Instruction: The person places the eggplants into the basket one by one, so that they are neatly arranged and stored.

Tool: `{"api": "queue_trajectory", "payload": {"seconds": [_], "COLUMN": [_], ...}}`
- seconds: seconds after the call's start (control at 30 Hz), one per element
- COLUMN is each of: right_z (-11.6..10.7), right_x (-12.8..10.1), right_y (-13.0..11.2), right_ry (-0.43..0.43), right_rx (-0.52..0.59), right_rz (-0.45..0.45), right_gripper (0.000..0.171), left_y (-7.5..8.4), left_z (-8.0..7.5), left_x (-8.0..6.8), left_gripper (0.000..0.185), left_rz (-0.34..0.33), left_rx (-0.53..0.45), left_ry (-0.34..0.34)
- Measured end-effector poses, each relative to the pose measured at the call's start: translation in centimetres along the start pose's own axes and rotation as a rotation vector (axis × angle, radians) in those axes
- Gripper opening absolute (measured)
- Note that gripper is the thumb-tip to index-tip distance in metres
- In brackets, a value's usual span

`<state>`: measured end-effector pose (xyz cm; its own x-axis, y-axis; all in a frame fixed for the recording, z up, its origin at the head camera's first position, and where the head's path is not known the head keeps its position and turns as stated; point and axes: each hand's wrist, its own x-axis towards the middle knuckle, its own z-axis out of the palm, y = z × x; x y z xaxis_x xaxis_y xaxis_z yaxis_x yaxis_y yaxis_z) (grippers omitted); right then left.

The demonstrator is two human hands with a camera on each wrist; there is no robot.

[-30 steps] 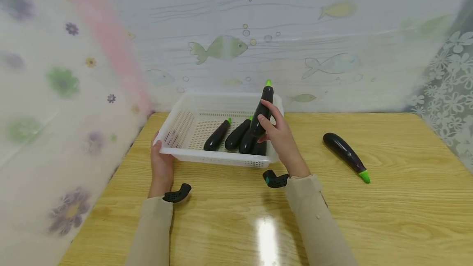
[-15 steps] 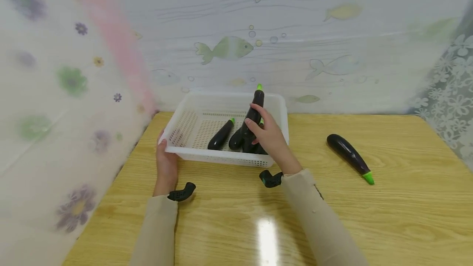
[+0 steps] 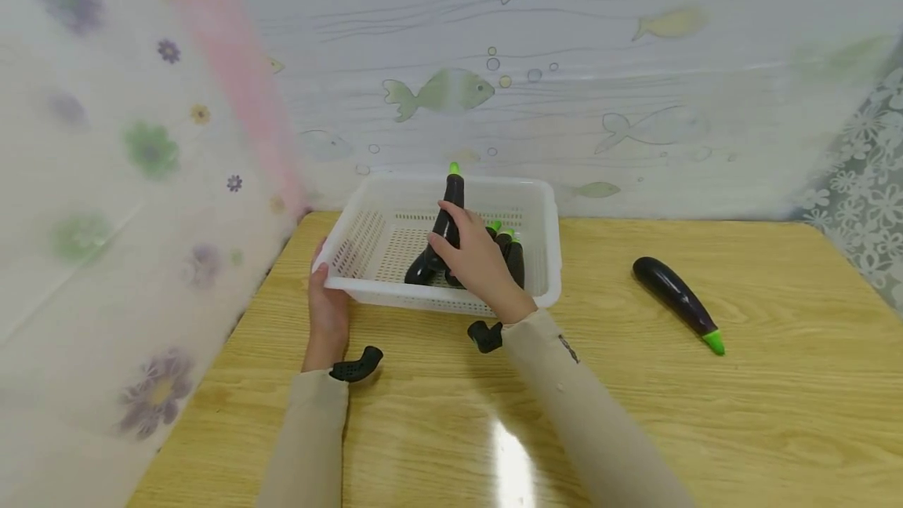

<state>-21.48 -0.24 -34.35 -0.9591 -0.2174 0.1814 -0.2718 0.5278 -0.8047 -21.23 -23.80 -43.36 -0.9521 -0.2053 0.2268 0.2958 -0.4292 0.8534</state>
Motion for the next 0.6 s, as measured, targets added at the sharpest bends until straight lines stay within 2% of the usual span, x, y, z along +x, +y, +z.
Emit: {"api": "queue_trajectory", "payload": {"seconds": [0.1,0.2,0.33,0.53,0.6], "right_z": [0.4,0.7,0.9,0.9,0.8], "right_x": [0.6,1.1,1.5,2.1,2.2], "right_y": [-0.3,-0.4,-0.1,0.3,0.5], "right_ry": [0.016,0.014,-0.016,-0.081,-0.114], "right_rx": [-0.081,-0.108,-0.099,-0.008,-0.037], "right_rz": [0.004,0.018,0.049,0.133,0.161], "right_gripper": [0.057,0.057,0.058,0.06,0.063], "left_y": [0.1,0.1,-0.1,-0.1,-0.1], "left_z": [0.0,0.0,-0.2,-0.1,-0.1], "left_x": [0.0,-0.1,-0.1,0.0,0.0], "left_gripper": [0.056,0.055,0.057,0.059,0.06], "left_rz": [-0.006,-0.011,-0.002,0.004,0.009], "left_rx": [0.008,0.014,0.009,0.007,-0.003], "left_ry": [0.0,-0.002,-0.004,-0.011,-0.014]}}
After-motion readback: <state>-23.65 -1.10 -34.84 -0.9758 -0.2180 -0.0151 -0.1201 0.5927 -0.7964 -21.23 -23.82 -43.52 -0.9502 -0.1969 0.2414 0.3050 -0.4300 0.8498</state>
